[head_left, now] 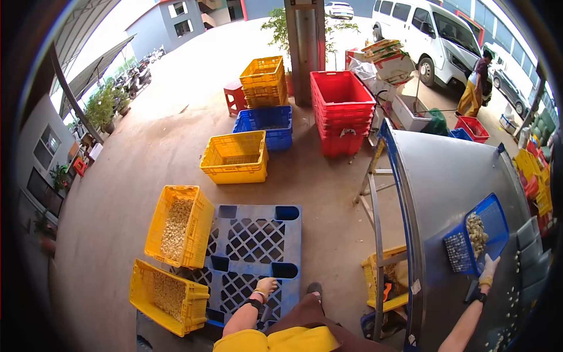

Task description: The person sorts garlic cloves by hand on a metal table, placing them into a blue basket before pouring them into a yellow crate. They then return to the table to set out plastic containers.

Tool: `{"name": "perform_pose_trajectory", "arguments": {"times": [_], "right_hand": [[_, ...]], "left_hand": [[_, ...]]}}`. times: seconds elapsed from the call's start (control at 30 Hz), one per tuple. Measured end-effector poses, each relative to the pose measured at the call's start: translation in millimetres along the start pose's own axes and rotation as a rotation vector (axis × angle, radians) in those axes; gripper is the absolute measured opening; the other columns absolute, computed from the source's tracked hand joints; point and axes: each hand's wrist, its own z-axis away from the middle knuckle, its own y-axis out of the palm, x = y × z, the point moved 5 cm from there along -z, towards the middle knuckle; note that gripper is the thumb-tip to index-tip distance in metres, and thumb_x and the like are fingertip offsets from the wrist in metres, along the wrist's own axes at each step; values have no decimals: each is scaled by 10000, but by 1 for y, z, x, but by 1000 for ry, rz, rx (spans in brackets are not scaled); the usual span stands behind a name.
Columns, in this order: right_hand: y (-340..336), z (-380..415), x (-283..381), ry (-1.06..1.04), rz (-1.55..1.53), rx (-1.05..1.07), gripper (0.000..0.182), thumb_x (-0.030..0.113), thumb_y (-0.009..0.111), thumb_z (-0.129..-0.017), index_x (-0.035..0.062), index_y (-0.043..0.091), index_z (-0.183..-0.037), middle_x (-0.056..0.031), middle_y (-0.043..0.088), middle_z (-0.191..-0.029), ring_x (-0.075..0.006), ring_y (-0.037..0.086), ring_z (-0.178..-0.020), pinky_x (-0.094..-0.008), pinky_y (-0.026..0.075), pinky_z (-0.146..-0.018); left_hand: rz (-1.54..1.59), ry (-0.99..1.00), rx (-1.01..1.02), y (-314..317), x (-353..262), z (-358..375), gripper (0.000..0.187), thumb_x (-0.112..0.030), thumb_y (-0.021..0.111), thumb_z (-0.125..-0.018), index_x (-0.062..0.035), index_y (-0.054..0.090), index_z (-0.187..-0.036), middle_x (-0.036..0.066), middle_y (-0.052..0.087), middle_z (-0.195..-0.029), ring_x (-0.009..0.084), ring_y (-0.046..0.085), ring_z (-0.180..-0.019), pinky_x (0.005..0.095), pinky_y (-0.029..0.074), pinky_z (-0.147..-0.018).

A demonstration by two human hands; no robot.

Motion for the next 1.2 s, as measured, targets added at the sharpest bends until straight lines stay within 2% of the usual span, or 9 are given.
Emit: {"name": "perform_pose_trajectory", "arguments": {"times": [0.27, 0.43, 0.53, 0.67, 0.83, 0.97, 1.1, 1.13, 1.2], "right_hand": [[-2, 146, 63, 185, -129, -160, 695, -63, 522, -867, 11, 261, -1506, -172, 442, -1428, -268, 485, -1232, -364, 361, -1075], [-14, 137, 88, -176, 221, 21, 705, -123, 525, -824, -9, 310, -1485, -171, 484, -1386, -258, 521, -1191, -332, 370, -1067], [32, 166, 199, -43, 55, 33, 681, -122, 505, -822, -15, 329, -1471, -163, 487, -1387, -253, 520, -1192, -322, 369, -1065], [56, 141, 219, -108, 26, 113, 677, -126, 470, -809, -20, 342, -1466, -159, 494, -1386, -250, 519, -1202, -328, 370, -1065], [102, 108, 258, -63, -105, 194, 705, -114, 440, -793, -30, 319, -1482, -180, 474, -1405, -259, 507, -1228, -330, 347, -1088], [122, 71, 304, -170, 154, 184, 712, -113, 452, -803, -15, 313, -1494, -166, 451, -1434, -254, 500, -1245, -332, 348, -1088], [153, 25, 351, -233, -65, 300, 760, -114, 461, -778, -3, 292, -1511, -156, 404, -1479, -264, 431, -1320, -364, 295, -1127], [214, 88, 472, -149, 206, 152, 401, 209, 559, -988, 64, 514, -1359, -219, 591, -1260, -357, 638, -1020, -432, 537, -831], [262, 77, 505, -421, 162, 121, 357, 249, 518, -987, 64, 572, -1288, -198, 640, -1169, -354, 668, -909, -425, 556, -703]], "left_hand": [[-85, 531, 499, 205, -212, 53, 316, -278, 525, -1010, -60, 623, -1216, 16, 671, -1082, 103, 621, -969, 244, 467, -859], [-308, 808, 1035, 407, -292, 127, 521, -293, 552, -978, -56, 422, -1423, 150, 546, -1327, 235, 505, -1260, 336, 403, -1063], [-396, 930, 1179, 506, -333, 171, 637, -378, 543, -975, -25, 348, -1468, 226, 471, -1418, 310, 429, -1346, 389, 339, -1126], [-1196, 1494, 1209, 586, -340, 190, 657, -516, 397, -996, 21, 477, -1367, 296, 399, -1447, 396, 328, -1390, 458, 246, -1164], [-987, 1033, 1269, 597, -352, 180, 753, -511, 593, -873, -113, 393, -1480, 416, 92, -1512, 523, 180, -1420, 473, 226, -1166], [-590, 855, 1225, 630, -398, 150, 804, -360, 682, -853, -119, 300, -1518, 289, 216, -1529, 415, 302, -1394, 457, 274, -1148], [148, 310, 1392, 606, -500, 127, 786, -270, 667, -904, -110, 229, -1538, 123, 427, -1431, 207, 475, -1244, 334, 413, -1013], [174, 188, 1462, 596, -524, 120, 780, -256, 659, -921, -106, 213, -1542, 81, 474, -1398, 151, 507, -1191, 286, 441, -959], [41, 345, 1381, 566, -580, 97, 752, -292, 663, -929, -77, 265, -1530, 34, 469, -1412, 123, 506, -1173, 266, 442, -945]]}}
